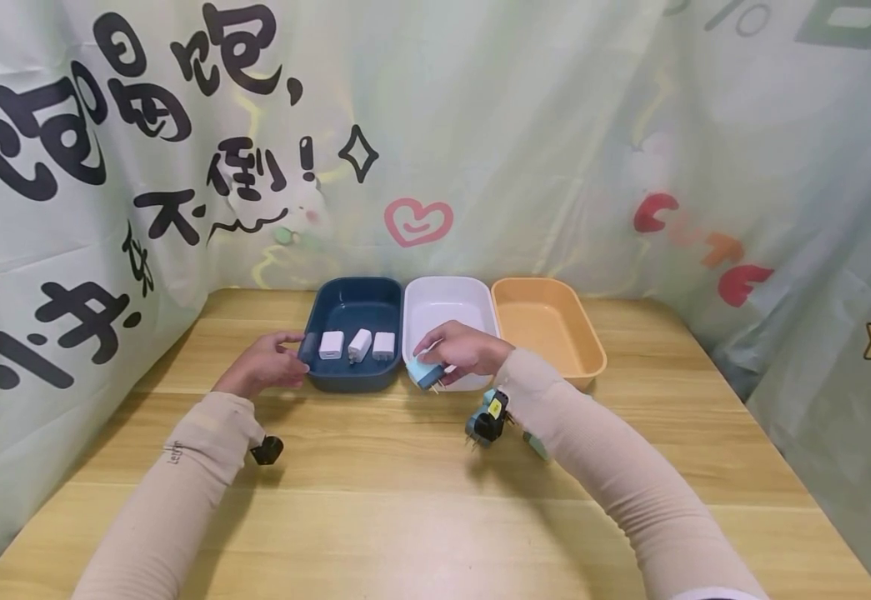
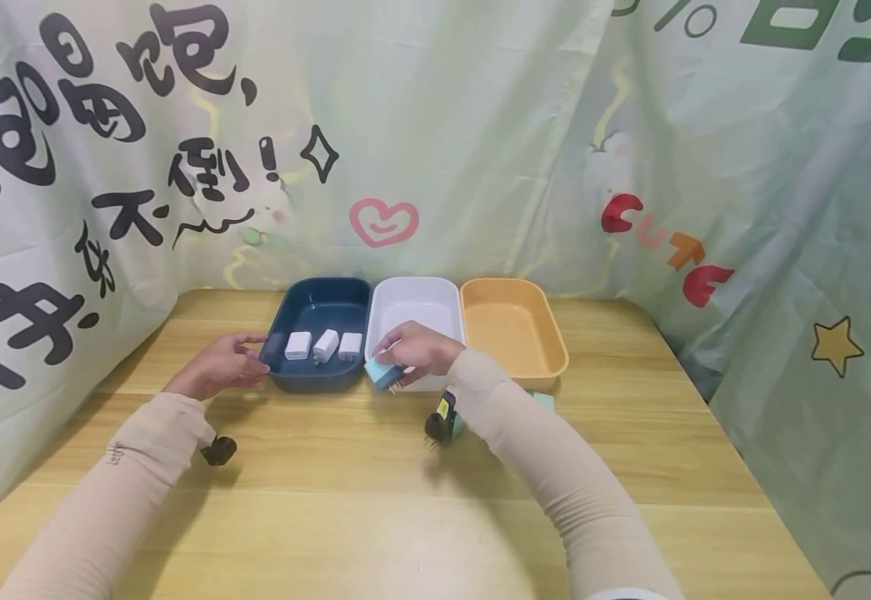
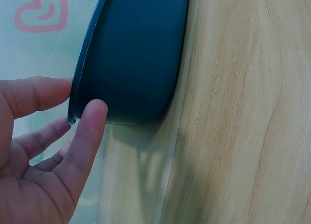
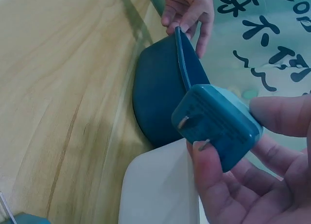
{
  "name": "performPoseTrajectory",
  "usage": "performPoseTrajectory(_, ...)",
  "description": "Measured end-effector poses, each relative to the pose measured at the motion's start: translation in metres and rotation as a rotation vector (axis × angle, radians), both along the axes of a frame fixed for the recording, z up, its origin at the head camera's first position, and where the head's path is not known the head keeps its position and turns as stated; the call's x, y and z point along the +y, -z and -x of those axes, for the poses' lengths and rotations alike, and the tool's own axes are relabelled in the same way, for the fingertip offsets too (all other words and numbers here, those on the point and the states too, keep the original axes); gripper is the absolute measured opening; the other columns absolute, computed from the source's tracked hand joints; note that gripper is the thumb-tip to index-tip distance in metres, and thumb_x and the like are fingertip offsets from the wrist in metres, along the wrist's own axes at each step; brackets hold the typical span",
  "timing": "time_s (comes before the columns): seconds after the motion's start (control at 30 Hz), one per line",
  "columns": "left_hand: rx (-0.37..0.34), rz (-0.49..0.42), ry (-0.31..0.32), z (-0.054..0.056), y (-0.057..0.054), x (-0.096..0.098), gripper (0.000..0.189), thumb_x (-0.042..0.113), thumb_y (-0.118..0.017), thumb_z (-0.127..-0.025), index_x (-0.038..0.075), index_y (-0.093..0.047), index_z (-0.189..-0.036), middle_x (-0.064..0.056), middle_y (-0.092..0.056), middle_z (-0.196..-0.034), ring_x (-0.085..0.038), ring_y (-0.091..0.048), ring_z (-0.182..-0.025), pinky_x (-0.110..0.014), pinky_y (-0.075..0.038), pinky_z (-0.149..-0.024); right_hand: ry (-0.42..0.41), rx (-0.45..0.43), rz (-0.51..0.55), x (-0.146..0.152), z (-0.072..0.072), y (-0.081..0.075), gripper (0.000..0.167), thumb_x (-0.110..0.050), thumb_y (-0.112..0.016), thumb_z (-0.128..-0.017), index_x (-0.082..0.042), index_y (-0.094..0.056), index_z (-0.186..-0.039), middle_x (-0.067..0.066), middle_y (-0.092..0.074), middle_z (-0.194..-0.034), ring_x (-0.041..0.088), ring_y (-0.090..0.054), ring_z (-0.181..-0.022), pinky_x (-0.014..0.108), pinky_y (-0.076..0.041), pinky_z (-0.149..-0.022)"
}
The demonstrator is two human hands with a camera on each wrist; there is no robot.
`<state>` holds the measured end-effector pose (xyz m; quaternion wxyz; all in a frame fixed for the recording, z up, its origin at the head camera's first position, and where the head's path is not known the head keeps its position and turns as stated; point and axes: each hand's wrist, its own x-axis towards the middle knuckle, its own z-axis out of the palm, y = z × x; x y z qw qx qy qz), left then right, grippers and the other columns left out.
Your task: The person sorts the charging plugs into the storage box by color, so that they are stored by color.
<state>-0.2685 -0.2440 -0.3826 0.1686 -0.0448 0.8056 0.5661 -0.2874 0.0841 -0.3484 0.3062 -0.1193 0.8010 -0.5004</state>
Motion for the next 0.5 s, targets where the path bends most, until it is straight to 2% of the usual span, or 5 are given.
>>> performPoseTrajectory(0.23,-0.007,-0.002,-0.015,0.001,0.001,-0.001,0.075,-0.007,-0.060,-0.087,-0.001,-0.022,-0.151,-0.032,-0.038,-0.136,-0.034,-0.061,-0.100,-0.045,-0.054,-0.088,0.034,-0.029,0.075,0.002,0.005,0.000,0.028,-0.008,-0.052,-0.097,0.005,-0.060,-0.121,0.014,-0.064,-0.094,0.020,-0.061,-0.075,0.032,-0.056,-0.063)
performPoseTrajectory(0.5,-0.003,-0.001,-0.020,0.000,0.001,0.001,0.075,-0.007,-0.060,-0.087,-0.001,-0.022,-0.151,-0.033,-0.036,-0.138,-0.035,-0.060,-0.101,-0.043,-0.055,-0.085,0.072,-0.080,0.146,0.001,0.015,0.003,0.032,-0.011,-0.052,-0.094,0.005,-0.057,-0.122,0.013,-0.066,-0.091,0.020,-0.061,-0.073,0.032,-0.056,-0.063)
